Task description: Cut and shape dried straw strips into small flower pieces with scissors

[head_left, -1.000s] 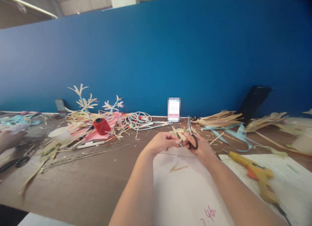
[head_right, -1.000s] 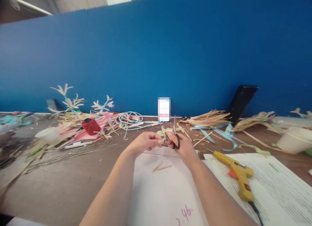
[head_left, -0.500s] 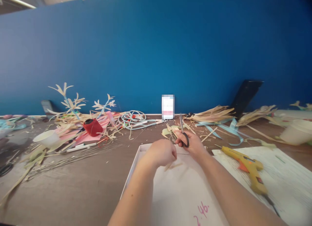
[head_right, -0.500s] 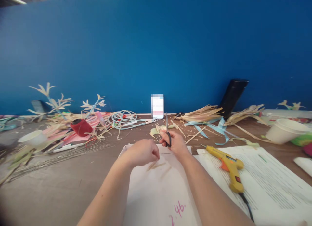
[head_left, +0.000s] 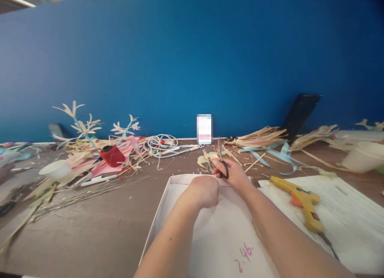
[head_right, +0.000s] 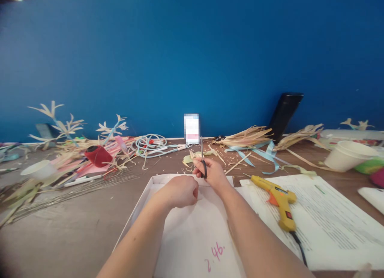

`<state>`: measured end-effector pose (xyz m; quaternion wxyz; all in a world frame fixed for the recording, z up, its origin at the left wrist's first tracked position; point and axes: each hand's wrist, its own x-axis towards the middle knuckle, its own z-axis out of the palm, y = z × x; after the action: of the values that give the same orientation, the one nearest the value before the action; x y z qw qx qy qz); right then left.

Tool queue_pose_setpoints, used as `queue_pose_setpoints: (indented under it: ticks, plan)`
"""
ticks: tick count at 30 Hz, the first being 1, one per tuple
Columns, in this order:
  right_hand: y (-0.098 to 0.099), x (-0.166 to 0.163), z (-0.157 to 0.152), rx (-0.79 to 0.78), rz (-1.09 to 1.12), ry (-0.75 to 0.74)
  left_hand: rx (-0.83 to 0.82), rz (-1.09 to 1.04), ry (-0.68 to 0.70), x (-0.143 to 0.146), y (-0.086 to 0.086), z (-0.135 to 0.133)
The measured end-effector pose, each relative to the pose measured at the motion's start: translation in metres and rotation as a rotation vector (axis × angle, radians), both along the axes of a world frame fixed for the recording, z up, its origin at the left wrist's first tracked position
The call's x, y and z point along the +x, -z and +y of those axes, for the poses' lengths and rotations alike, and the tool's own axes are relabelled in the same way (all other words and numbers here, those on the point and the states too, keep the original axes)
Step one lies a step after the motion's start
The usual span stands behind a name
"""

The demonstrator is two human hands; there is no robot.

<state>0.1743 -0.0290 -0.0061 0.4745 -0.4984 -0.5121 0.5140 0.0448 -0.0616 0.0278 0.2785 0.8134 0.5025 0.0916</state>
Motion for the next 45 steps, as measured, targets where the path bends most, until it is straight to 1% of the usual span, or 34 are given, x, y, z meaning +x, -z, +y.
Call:
queue_pose_setpoints:
  ticks: [4, 6, 9, 11, 15, 17, 20, 25, 29, 35, 39, 45]
  plan:
    - [0.003, 0.001, 0.002, 0.01, -0.003, -0.01, -0.141, -0.113, 0.02, -0.014, 0.0, 0.008]
    - [0.002, 0.001, 0.002, 0.002, 0.012, -0.009, -0.193, -0.245, -0.009, -0.025, 0.002, 0.015]
    - [0.0, 0.0, 0.0, -0.019, 0.049, -0.012, -0.289, -0.503, -0.104, -0.037, 0.007, 0.026]
    - [-0.002, -0.001, -0.002, -0.02, 0.073, -0.015, -0.329, -0.663, -0.201, -0.04, 0.01, 0.031]
    - [-0.003, -0.002, -0.005, -0.014, 0.087, -0.019, -0.29, -0.91, -0.399, -0.038, 0.014, 0.038]
    - [-0.001, -0.001, -0.005, 0.0, 0.086, -0.062, -0.302, -1.016, -0.455, -0.037, 0.015, 0.04]
    - [0.003, 0.001, -0.003, 0.037, 0.073, -0.111, -0.327, -1.114, -0.475, -0.035, 0.016, 0.041]
    - [0.007, 0.002, 0.001, 0.08, 0.117, -0.154, -0.312, -1.17, -0.488, -0.033, 0.015, 0.041]
    - [0.008, 0.001, 0.001, 0.089, 0.15, -0.182, -0.324, -1.165, -0.506, -0.029, 0.013, 0.039]
    - [0.008, 0.0, 0.002, 0.109, 0.143, -0.123, -0.356, -1.13, -0.479, -0.027, 0.012, 0.037]
    - [0.011, -0.001, 0.004, 0.126, 0.133, -0.074, -0.349, -1.076, -0.462, -0.028, 0.013, 0.036]
    - [0.014, -0.002, 0.006, 0.159, 0.143, -0.063, -0.354, -0.957, -0.429, -0.031, 0.015, 0.036]
